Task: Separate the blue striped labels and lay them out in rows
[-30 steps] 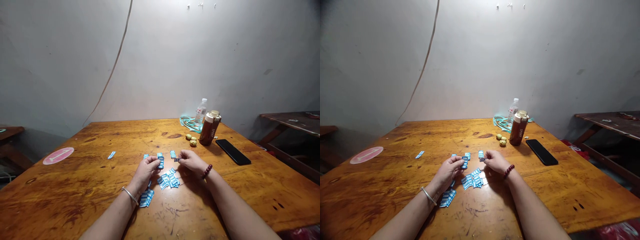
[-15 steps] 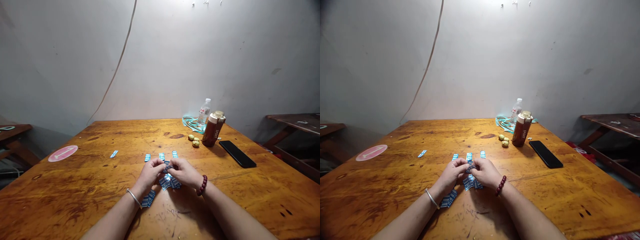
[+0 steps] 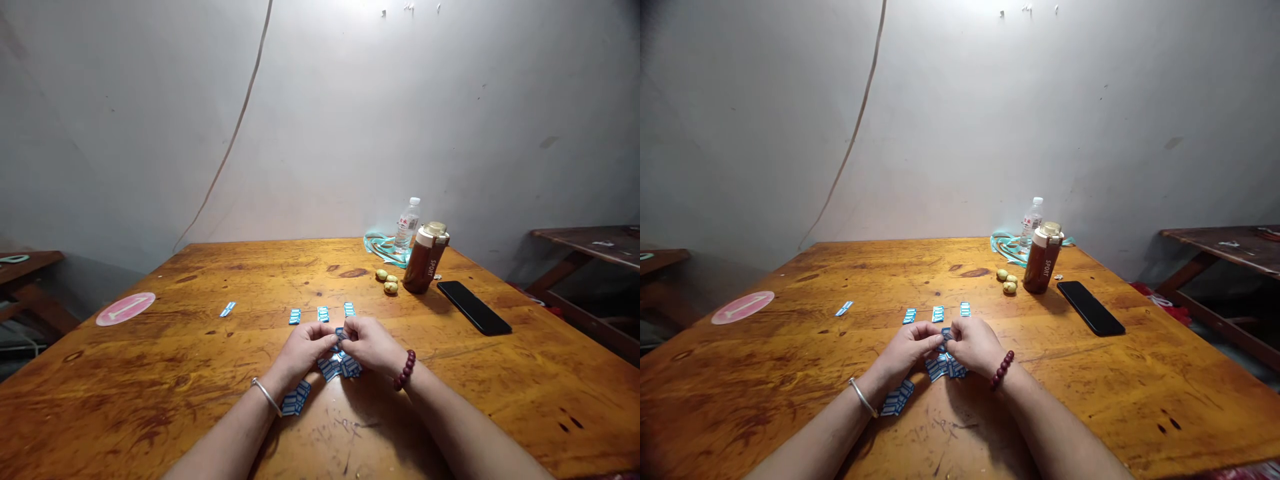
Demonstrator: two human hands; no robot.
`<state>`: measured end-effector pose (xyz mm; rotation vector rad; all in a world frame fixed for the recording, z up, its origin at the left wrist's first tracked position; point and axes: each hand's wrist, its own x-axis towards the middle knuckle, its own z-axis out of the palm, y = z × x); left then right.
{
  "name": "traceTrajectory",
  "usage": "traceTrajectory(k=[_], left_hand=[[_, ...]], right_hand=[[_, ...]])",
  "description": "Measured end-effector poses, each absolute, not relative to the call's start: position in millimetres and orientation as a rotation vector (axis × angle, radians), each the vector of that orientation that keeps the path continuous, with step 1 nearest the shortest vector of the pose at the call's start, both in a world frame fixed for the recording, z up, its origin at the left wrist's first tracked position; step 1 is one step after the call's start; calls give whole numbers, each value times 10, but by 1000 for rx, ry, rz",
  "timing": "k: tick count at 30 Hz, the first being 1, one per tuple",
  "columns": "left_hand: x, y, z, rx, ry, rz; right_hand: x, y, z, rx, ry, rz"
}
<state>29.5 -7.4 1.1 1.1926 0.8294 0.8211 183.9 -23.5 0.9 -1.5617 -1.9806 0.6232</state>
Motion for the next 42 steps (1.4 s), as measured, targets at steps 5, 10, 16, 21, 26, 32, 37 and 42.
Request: traceTrajectory(k=[5, 10, 16, 21, 26, 32, 37, 42], left_hand=[[287, -48, -25, 1063, 887, 878], [275, -46, -28, 973, 823, 861], [278, -52, -56, 947, 786, 872], [274, -34, -83, 948, 787, 880], [276, -33, -65, 991, 818, 866], [298, -61, -5, 1097, 917, 895], [308, -59, -2, 1142, 931, 926], [301, -43, -26, 1141, 950, 943]], right_hand=[[1821, -254, 60, -1412, -1919, 582], [1808, -268, 107, -1321, -1863, 543], [1770, -235, 2, -1311, -1662, 749], [1721, -197, -89, -1284, -1478, 1021], [1714, -192, -104, -1274, -1500, 935], [1713, -221, -22, -1204, -1537, 911], [1696, -200, 16, -1184, -1384, 1168], [1682, -179, -3, -1175, -1293, 1241]])
